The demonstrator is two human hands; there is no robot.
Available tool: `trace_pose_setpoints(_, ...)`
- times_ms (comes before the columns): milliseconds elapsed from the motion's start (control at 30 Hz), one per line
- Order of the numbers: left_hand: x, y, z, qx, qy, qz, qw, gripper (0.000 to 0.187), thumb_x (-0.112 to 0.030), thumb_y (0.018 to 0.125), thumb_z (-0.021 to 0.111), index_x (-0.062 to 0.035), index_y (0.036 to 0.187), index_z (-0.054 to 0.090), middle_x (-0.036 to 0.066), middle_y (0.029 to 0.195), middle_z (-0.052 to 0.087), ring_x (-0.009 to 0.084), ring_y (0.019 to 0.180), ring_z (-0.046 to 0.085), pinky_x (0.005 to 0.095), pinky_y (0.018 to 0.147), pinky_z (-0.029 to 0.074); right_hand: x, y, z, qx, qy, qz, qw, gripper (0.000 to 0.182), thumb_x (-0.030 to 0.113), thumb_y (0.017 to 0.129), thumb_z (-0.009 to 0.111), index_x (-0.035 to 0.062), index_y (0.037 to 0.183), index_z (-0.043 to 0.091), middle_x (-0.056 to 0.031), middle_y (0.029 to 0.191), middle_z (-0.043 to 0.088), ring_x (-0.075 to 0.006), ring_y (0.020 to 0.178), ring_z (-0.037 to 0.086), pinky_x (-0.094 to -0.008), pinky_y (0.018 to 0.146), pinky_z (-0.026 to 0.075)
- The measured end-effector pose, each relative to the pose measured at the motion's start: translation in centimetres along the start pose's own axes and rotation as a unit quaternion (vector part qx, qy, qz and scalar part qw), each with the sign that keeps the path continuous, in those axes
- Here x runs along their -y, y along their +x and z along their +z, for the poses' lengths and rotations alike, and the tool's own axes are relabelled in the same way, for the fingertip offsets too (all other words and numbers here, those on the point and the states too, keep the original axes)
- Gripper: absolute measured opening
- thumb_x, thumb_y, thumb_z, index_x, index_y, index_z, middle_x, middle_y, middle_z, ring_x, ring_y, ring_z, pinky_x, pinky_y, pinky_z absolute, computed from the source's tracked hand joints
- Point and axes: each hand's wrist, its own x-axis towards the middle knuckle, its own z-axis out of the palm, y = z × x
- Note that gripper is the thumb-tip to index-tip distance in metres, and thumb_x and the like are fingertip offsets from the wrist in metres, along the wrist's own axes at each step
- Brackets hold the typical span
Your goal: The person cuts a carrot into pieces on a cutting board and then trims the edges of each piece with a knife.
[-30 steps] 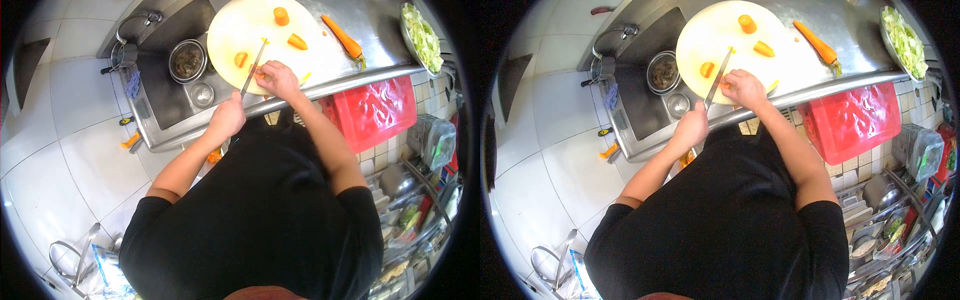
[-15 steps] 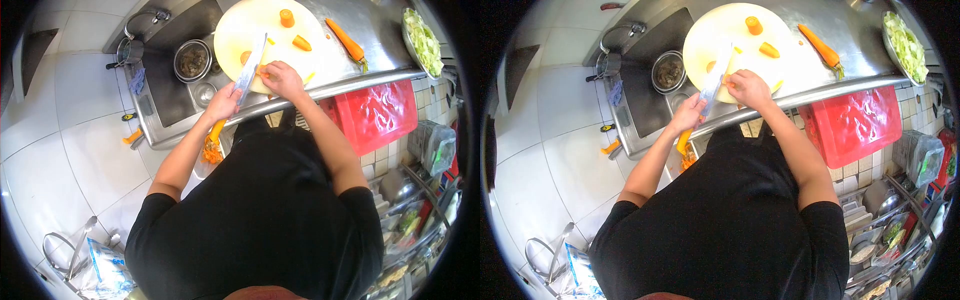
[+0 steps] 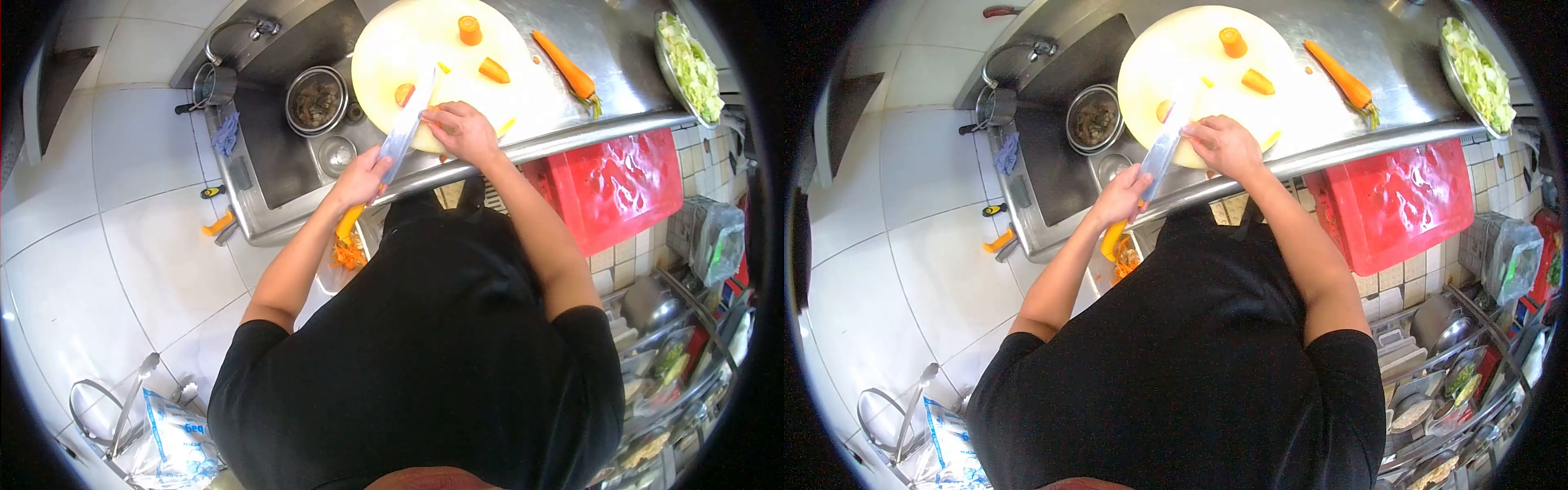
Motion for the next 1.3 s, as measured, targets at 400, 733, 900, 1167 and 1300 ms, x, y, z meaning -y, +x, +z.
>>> trace_pose_setpoints(400,-0.1,-0.5,0.2,0.006,0.003,-0.029,1.000,0.025,-0.029,0.114,0.043,-0.0070,0.119,0.054,0.003,0.066,0.054,0.0122,0.041,0.047,0.0293,0.040,0.040,-0.5,-0.1,0.2,0.017,-0.026,-0.010,0.999,0.025,0.016,0.086,0.077,0.0198,0.110,0.081,-0.0055,0.097,0.074,-0.0268,0.089,0.071,-0.0389,0.077,0.061)
trace_pose_setpoints(733,-0.5,3.0,0.1,0.028,-0.034,-0.013,0.999,0.027,-0.030,0.114,0.043,-0.0068,0.123,0.053,0.005,0.066,0.056,0.0127,0.041,0.049,0.0285,0.039,0.041,-0.6,-0.1,0.2,0.014,-0.019,-0.016,1.000,0.024,0.016,0.086,0.078,0.0193,0.109,0.082,-0.0080,0.099,0.074,-0.0265,0.088,0.073,-0.0377,0.075,0.062)
trace_pose_setpoints(900,-1.6,4.5,0.1,0.053,-0.081,-0.015,0.995,0.028,-0.030,0.115,0.042,-0.0073,0.128,0.053,0.006,0.069,0.058,0.0113,0.043,0.049,0.0265,0.038,0.042,-0.5,0.0,0.0,0.029,-0.014,-0.010,0.999,0.023,0.016,0.086,0.078,0.0178,0.108,0.082,-0.0086,0.100,0.075,-0.0273,0.090,0.073,-0.0379,0.076,0.062)
trace_pose_setpoints(1167,-2.0,4.6,-1.3,0.059,-0.071,0.000,0.996,0.028,-0.029,0.115,0.042,-0.0073,0.127,0.054,0.006,0.069,0.058,0.0117,0.041,0.047,0.0271,0.038,0.042,0.0,0.3,-0.6,0.044,0.003,0.053,0.998,0.032,0.018,0.089,0.076,0.0172,0.120,0.075,-0.0105,0.100,0.074,-0.0302,0.090,0.073,-0.0400,0.077,0.061)
trace_pose_setpoints(1300,-2.7,3.4,-1.9,0.045,-0.105,0.007,0.993,0.026,-0.029,0.115,0.042,-0.0097,0.127,0.054,0.005,0.067,0.058,0.0118,0.043,0.048,0.0289,0.040,0.043,0.6,0.3,-0.8,0.052,0.010,0.099,0.994,0.047,0.017,0.090,0.074,0.0190,0.136,0.065,-0.0125,0.100,0.073,-0.0321,0.092,0.071,-0.0430,0.080,0.059)
